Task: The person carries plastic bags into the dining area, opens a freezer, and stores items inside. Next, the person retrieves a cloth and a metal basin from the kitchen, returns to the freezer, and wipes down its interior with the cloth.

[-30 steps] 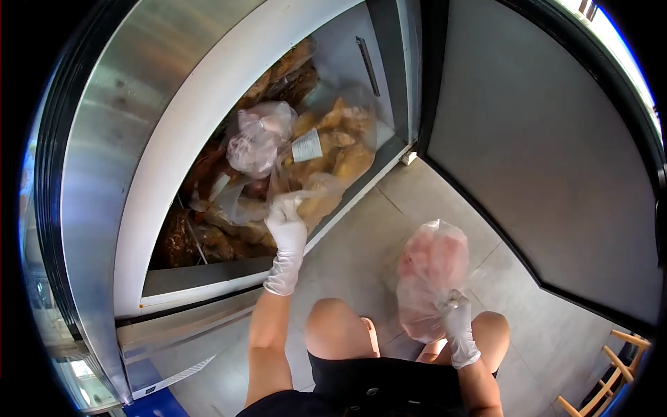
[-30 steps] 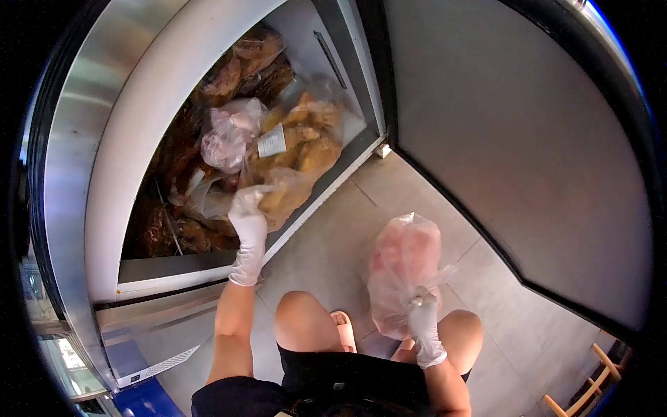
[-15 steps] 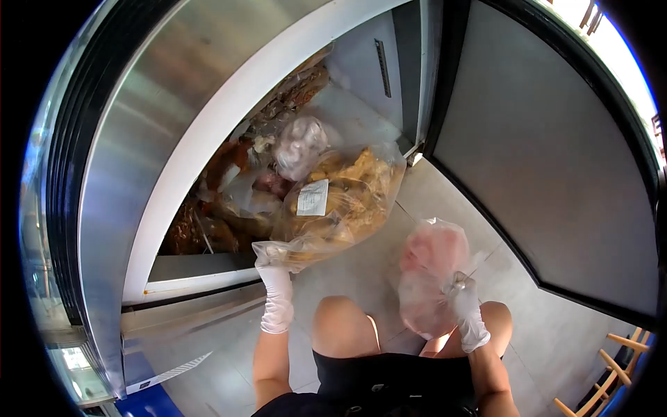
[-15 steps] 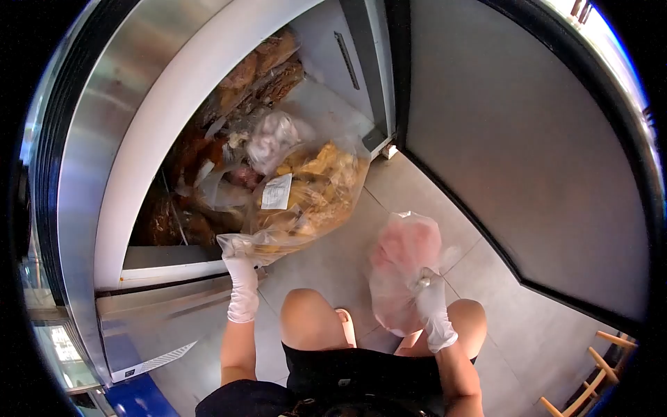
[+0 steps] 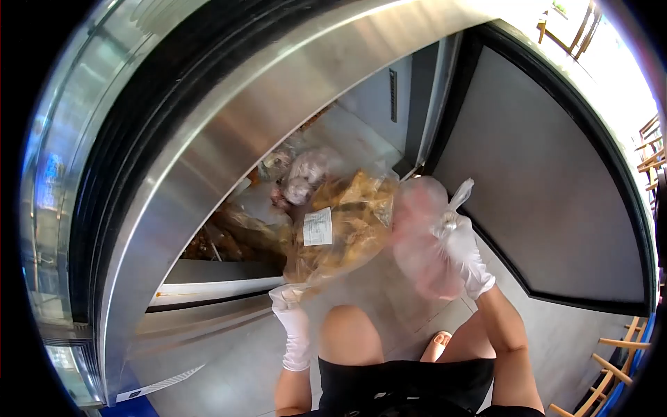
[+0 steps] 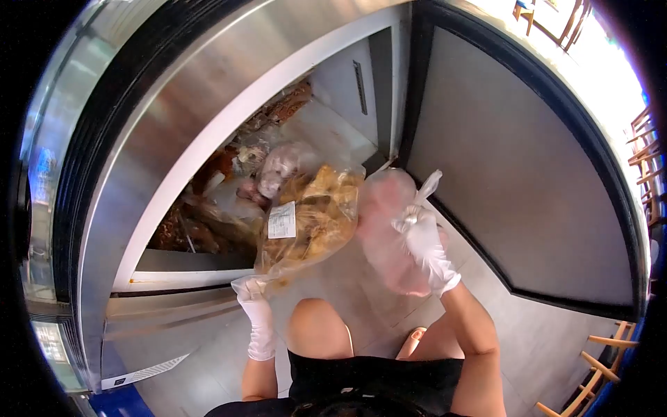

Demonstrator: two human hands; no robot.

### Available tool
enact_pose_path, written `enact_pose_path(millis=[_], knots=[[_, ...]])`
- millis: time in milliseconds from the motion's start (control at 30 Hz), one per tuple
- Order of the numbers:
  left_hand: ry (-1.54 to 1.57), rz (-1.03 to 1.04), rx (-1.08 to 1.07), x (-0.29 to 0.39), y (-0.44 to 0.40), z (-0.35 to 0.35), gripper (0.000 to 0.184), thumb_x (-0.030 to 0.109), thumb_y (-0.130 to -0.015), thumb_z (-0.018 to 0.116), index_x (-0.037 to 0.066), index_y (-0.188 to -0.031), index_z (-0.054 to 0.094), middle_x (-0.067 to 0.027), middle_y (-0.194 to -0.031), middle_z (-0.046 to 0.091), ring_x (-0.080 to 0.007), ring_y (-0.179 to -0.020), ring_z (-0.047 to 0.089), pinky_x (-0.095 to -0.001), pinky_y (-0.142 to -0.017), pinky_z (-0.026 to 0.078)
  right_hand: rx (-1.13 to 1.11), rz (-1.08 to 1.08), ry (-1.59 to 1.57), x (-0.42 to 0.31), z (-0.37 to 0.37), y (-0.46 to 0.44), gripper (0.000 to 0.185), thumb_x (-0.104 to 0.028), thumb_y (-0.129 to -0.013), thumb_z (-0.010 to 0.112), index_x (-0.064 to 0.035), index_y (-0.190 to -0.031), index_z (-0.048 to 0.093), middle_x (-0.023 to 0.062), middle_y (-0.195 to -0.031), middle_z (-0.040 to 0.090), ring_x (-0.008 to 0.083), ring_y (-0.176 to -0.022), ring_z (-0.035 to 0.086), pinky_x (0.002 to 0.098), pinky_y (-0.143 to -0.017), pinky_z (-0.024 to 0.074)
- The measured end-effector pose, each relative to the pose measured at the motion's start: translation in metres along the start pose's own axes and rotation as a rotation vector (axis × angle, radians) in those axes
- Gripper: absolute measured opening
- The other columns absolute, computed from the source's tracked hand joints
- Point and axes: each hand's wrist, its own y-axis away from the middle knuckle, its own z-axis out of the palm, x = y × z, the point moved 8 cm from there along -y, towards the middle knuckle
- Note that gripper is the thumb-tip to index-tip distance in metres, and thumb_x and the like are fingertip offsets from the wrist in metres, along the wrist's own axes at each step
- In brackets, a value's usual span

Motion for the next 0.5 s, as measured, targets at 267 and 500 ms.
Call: enact_pose_path(millis=[267,500], knots=[[0.222,-0.037,0.049,0.058,-0.009,-0.007,0.024,0.021,-0.094,0.045,0.008,-0.073,0.045,0.0024,-0.071,0.045,-0.0084,-0.068,0.041,-0.0235,-0.066,0.036,-0.113,-0.19,0.03,-0.035,0.053,-0.072,0.016,0.0,-0.075,0.06,-0.0061,-0.064,0.05,-0.0044,-0.061,0.045,0.0077,-0.058,0.041,0.0248,-0.051,0.0353],[0.279,-0.138,0.01,0.066,-0.006,-0.012,0.023,0.021,-0.093,0.046,0.007,-0.076,0.047,0.0025,-0.07,0.046,-0.0086,-0.064,0.043,-0.0238,-0.062,0.038,0.017,-0.232,0.048,-0.049,0.111,-0.181,0.019,-0.004,-0.077,0.06,0.0025,-0.095,0.057,0.0032,-0.074,0.055,0.0106,-0.068,0.05,0.0253,-0.062,0.0421]])
